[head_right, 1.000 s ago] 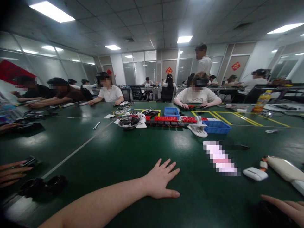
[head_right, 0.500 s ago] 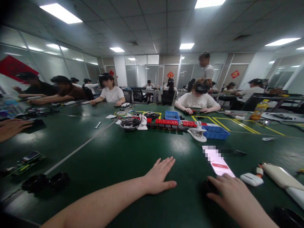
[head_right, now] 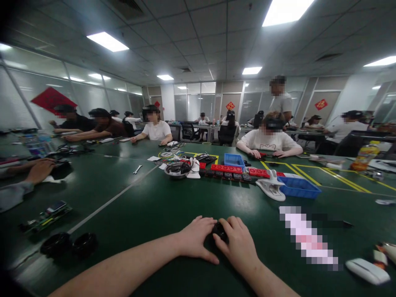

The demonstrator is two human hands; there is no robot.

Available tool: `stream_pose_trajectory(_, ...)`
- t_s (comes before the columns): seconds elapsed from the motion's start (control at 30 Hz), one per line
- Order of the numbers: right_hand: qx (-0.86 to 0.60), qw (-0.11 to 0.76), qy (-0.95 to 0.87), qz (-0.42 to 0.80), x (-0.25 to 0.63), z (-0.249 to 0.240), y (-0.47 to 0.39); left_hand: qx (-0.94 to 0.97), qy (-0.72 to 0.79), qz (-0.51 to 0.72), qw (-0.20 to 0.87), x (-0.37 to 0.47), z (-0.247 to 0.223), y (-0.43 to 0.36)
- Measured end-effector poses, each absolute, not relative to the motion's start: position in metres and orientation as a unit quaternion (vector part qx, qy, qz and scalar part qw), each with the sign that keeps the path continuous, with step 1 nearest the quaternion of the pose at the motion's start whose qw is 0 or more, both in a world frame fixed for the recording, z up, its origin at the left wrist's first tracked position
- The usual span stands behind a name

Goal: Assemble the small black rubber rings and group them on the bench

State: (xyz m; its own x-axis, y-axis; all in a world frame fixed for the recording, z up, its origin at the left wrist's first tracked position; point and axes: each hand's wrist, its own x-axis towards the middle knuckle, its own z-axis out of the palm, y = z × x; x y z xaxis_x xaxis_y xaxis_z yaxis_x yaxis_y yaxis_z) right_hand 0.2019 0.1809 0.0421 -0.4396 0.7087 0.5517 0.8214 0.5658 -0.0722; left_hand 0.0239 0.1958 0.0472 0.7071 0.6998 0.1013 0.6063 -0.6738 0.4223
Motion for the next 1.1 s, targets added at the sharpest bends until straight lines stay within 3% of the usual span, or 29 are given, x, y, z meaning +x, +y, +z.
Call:
stream_pose_trajectory(0.17,-0.469,0.302,-0.829,-0.049,0.194,0.038,0.201,0.847,0.474,0.19,0.146,0.04,0.037,0.212)
stream_pose_trajectory(0.4,-0.473,0.331,-0.815,0.046,0.194,0.033,0.205,0.836,0.486,0.207,0.148,0.041,0.033,0.222)
stream_pose_trajectory(0.8,-0.475,0.299,-0.827,0.036,0.188,0.04,0.199,0.828,0.51,0.207,0.103,0.047,0.032,0.217)
stream_pose_trajectory(1.1,-0.371,0.326,-0.867,0.066,0.195,0.048,0.192,0.889,0.389,0.189,0.153,0.031,0.031,0.228)
